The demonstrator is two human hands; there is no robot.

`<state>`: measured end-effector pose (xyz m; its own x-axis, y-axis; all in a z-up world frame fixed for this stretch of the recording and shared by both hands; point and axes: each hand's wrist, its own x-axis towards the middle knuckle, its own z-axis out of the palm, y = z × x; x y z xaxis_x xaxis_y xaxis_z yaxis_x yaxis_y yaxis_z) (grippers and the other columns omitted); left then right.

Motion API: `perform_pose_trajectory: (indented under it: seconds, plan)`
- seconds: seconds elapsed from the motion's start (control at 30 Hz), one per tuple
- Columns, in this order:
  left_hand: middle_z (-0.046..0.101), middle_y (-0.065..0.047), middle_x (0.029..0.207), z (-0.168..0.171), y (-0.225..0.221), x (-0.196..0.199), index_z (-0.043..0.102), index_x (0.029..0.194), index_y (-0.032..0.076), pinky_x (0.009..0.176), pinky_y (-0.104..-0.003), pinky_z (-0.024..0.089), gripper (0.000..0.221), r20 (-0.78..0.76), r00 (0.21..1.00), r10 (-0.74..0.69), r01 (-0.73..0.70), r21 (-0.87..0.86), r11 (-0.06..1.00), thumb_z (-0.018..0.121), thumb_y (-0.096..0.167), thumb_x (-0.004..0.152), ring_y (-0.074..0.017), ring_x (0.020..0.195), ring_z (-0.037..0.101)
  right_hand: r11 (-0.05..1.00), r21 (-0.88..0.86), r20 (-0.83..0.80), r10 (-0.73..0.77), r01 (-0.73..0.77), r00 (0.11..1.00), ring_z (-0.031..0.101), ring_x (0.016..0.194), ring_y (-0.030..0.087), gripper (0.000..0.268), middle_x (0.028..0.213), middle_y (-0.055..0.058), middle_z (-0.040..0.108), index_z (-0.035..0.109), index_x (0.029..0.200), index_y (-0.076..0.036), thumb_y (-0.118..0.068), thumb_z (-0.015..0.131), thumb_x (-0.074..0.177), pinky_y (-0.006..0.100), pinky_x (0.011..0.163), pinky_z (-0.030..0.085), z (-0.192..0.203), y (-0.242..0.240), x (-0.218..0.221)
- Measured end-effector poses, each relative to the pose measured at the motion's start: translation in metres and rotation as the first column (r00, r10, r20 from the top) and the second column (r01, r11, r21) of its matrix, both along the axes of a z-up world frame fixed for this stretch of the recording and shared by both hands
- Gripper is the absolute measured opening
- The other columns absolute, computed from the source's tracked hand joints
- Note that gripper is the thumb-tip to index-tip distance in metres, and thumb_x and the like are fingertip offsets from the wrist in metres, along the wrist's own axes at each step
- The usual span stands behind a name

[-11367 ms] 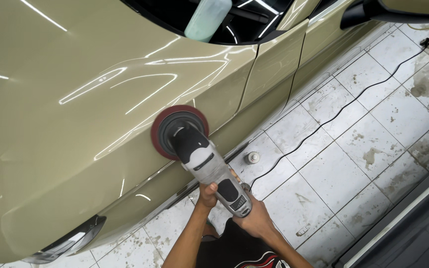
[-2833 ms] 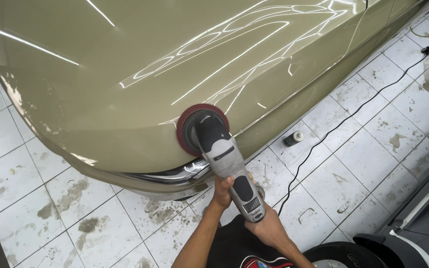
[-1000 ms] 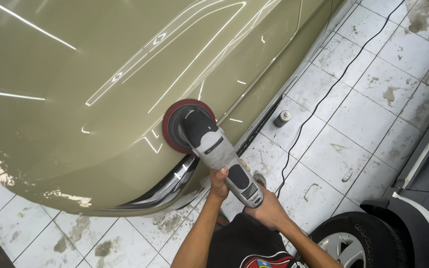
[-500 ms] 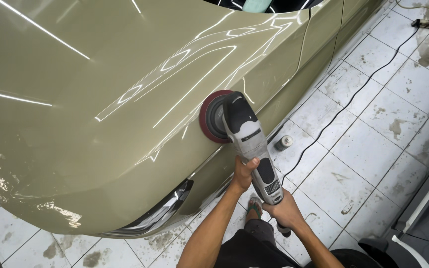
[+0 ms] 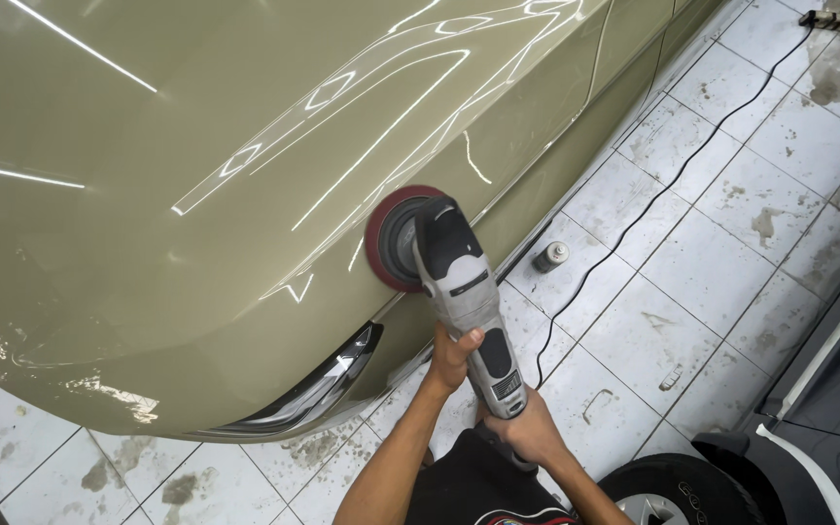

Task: The person uses a dual-action polisher with a red pad to buff the front bumper and hood of a beige car. The person moves the tool in circular motions across the vehicle's surface.

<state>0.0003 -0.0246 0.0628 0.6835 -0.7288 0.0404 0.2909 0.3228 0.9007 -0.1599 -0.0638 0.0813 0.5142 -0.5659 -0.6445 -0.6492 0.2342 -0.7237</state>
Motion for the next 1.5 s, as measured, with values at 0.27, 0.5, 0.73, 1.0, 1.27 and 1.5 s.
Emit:
perform_pose_trajectory:
  seconds: [0.27, 0.5, 0.73, 1.0, 1.27, 1.5]
  plan:
    - [0.074, -0.022, 0.093, -0.001, 0.095, 0.005, 0.068, 0.108, -0.007, 0.071, -0.048, 0.064, 0.049, -0.140, 0.989, -0.038, 0.012, -0.181, 0.983, 0.073, 0.037, 0.086, -0.0344, 0.080, 0.074, 0.972, -0.076, -0.048, 0.220, -0.223, 0.974, 0.057, 0.067, 0.016, 0.030, 0.079, 0.003, 0.065, 0.063, 0.092, -0.013, -0.014, 0.075, 0.064, 0.032, 0.063, 0.046, 0.026, 0.068, 0.013]
    - [0.072, -0.024, 0.099, -0.028, 0.157, 0.001, 0.062, 0.115, -0.010, 0.073, -0.048, 0.062, 0.057, -0.174, 0.985, 0.002, -0.058, -0.319, 0.946, 0.073, 0.040, 0.090, -0.0363, 0.084, 0.073, 0.930, -0.082, -0.101, 0.349, -0.357, 0.932, 0.073, 0.082, 0.019, 0.050, 0.095, 0.001, 0.079, 0.066, 0.112, -0.018, -0.023, 0.072, 0.063, 0.032, 0.073, 0.055, 0.047, 0.114, 0.017]
    - [0.062, -0.016, 0.108, -0.030, 0.188, -0.014, 0.051, 0.127, 0.000, 0.086, -0.046, 0.056, 0.076, -0.387, 0.911, -0.145, -0.012, -0.377, 0.926, 0.083, 0.052, 0.082, -0.0318, 0.099, 0.066, 0.880, -0.096, -0.057, 0.462, -0.466, 0.885, 0.072, 0.078, 0.022, 0.045, 0.088, -0.001, 0.078, 0.062, 0.104, -0.017, -0.022, 0.074, 0.061, 0.034, 0.071, 0.053, 0.047, 0.120, 0.013]
    - [0.067, -0.025, 0.110, -0.061, 0.125, -0.017, 0.054, 0.127, -0.007, 0.083, -0.054, 0.060, 0.070, -0.349, 0.925, -0.147, 0.014, -0.356, 0.935, 0.079, 0.044, 0.086, -0.0410, 0.097, 0.070, 0.923, -0.082, -0.140, 0.362, -0.375, 0.921, 0.068, 0.073, 0.020, 0.039, 0.084, 0.000, 0.076, 0.062, 0.101, -0.022, -0.022, 0.072, 0.063, 0.033, 0.069, 0.053, 0.047, 0.069, 0.006]
    - [0.071, -0.015, 0.109, -0.043, -0.004, -0.001, 0.067, 0.116, -0.001, 0.087, -0.045, 0.057, 0.051, -0.031, 0.999, -0.012, 0.007, -0.165, 0.986, 0.071, 0.041, 0.089, -0.0305, 0.100, 0.069, 0.982, -0.034, -0.103, 0.180, -0.184, 0.978, 0.063, 0.067, 0.016, 0.037, 0.081, 0.004, 0.073, 0.067, 0.100, -0.012, -0.014, 0.077, 0.065, 0.029, 0.061, 0.051, 0.031, -0.025, 0.005]
    - [0.073, -0.013, 0.098, -0.045, -0.099, 0.000, 0.068, 0.111, 0.000, 0.079, -0.041, 0.060, 0.045, -0.071, 0.997, 0.000, -0.012, -0.169, 0.986, 0.076, 0.035, 0.085, -0.0260, 0.090, 0.072, 0.996, -0.040, -0.047, 0.081, -0.083, 0.996, 0.078, 0.087, 0.015, 0.038, 0.097, 0.003, 0.086, 0.077, 0.104, -0.011, -0.016, 0.082, 0.067, 0.028, 0.080, 0.060, 0.029, -0.106, 0.010]
